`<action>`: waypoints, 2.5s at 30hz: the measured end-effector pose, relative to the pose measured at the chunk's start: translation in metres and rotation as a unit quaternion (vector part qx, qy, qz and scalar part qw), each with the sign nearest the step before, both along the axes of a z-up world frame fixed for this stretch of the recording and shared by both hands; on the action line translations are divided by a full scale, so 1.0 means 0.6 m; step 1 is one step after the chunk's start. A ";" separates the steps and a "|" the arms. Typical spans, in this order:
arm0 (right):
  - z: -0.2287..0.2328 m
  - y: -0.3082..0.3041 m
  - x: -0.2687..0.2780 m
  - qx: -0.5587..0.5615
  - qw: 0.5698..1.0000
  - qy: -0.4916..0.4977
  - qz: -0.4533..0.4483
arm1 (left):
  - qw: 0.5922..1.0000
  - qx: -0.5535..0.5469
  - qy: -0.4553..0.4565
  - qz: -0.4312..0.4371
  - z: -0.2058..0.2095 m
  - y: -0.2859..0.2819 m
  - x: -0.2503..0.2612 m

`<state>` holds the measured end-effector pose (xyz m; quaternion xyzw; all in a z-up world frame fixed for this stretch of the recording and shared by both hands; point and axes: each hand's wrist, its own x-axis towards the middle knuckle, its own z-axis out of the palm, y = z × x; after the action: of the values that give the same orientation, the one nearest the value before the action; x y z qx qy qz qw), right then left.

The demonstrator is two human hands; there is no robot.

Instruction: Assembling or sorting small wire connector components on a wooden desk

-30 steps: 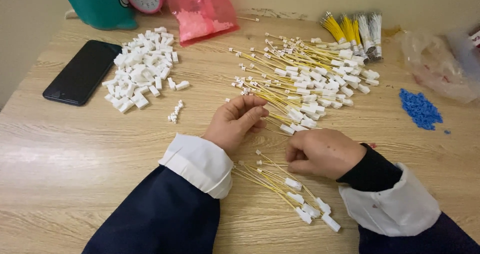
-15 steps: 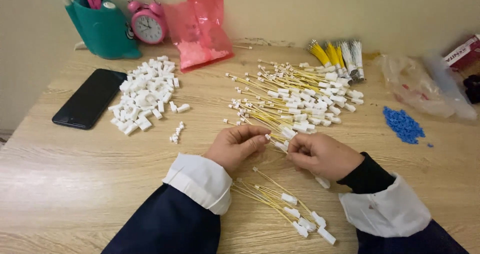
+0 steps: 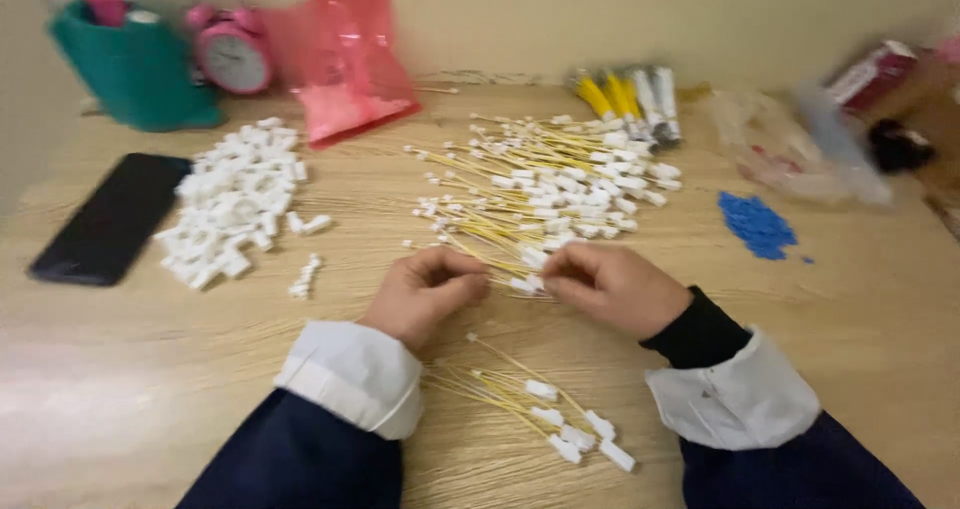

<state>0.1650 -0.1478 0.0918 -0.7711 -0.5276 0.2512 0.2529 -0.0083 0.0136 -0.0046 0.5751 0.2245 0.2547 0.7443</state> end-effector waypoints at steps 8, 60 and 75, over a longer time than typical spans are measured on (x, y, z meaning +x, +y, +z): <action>-0.005 -0.166 0.129 0.078 0.953 -0.167 -0.241 | 0.995 0.034 0.065 0.065 0.036 -0.007 0.003; -0.061 0.080 -0.088 0.178 0.969 0.109 -0.131 | 0.996 0.071 0.019 0.047 0.002 -0.003 0.017; -0.064 0.073 -0.091 0.174 0.966 0.126 -0.143 | 0.987 0.130 0.035 0.087 0.013 -0.011 0.009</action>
<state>0.1104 -0.1039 0.0535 -0.7447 -0.4113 0.2122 0.4809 -0.0031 0.0069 0.0034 0.6540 0.2646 0.3253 0.6297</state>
